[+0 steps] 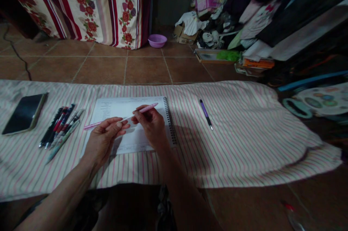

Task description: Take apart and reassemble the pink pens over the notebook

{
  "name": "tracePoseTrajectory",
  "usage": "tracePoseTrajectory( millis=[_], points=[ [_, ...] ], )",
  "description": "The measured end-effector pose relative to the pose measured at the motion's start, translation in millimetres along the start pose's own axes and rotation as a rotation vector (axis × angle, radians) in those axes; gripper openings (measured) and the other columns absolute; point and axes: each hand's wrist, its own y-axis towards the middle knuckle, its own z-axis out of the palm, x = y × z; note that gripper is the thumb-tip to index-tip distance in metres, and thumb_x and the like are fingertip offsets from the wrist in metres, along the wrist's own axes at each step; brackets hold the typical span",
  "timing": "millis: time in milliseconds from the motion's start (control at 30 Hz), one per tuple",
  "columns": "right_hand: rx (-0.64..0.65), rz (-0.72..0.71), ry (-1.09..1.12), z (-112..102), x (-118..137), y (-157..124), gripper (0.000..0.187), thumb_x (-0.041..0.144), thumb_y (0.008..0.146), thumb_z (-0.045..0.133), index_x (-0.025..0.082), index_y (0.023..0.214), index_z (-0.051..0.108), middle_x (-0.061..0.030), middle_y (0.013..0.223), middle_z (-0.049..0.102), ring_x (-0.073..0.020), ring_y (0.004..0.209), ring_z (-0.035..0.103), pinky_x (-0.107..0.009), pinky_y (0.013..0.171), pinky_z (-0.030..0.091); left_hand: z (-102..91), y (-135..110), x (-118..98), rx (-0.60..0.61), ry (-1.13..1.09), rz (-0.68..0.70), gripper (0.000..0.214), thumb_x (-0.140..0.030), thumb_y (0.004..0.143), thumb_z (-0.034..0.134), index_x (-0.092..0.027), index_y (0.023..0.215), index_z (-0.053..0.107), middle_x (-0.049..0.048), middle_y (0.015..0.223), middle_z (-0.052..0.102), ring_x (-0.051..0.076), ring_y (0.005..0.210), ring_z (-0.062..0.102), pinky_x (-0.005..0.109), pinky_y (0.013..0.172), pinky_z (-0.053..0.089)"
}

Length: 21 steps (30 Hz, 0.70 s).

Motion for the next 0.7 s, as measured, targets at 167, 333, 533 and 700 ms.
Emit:
tracePoseTrajectory(
  millis=[167, 333, 533, 700],
  points=[
    [-0.001, 0.023, 0.082, 0.9, -4.2, 0.9, 0.016, 0.033, 0.07, 0.07, 0.021, 0.078, 0.063, 0.0023, 0.066, 0.064, -0.0109, 0.06, 0.061, -0.025, 0.061, 0.051, -3.3, 1.6, 0.8, 0.027, 0.05, 0.057, 0.024, -0.019, 0.059, 0.079, -0.009, 0.077, 0.068, 0.0104, 0.071, 0.072, 0.017, 0.06, 0.068, 0.021, 0.052, 0.051],
    [0.014, 0.036, 0.123, 1.5, -6.4, 0.9, 0.014, 0.032, 0.071, 0.069, 0.022, 0.078, 0.063, 0.0026, 0.066, 0.065, -0.0105, 0.06, 0.06, -0.024, 0.061, 0.05, -3.6, 0.7, 1.1, 0.018, 0.081, 0.103, 0.022, -0.021, 0.061, 0.077, -0.011, 0.077, 0.068, 0.0087, 0.071, 0.072, 0.017, 0.061, 0.067, 0.021, 0.049, 0.048],
    [0.03, 0.054, 0.174, 1.6, -7.5, 0.7, 0.012, 0.028, 0.072, 0.069, 0.022, 0.08, 0.063, 0.0029, 0.075, 0.066, -0.0087, 0.063, 0.061, -0.022, 0.063, 0.051, -2.5, -1.1, -1.0, 0.021, 0.1, 0.108, 0.017, -0.02, 0.065, 0.073, -0.012, 0.078, 0.067, 0.0071, 0.072, 0.071, 0.016, 0.06, 0.066, 0.02, 0.046, 0.045],
    [0.008, 0.072, 0.226, 2.6, -7.0, 0.4, 0.013, 0.025, 0.069, 0.071, 0.022, 0.079, 0.064, 0.003, 0.078, 0.067, -0.0082, 0.063, 0.06, -0.022, 0.063, 0.051, -4.0, 0.1, 1.5, 0.0, 0.159, 0.199, 0.014, -0.016, 0.066, 0.072, -0.013, 0.079, 0.07, -0.0004, 0.055, 0.063, 0.007, 0.046, 0.05, 0.018, 0.048, 0.041]
  ],
)
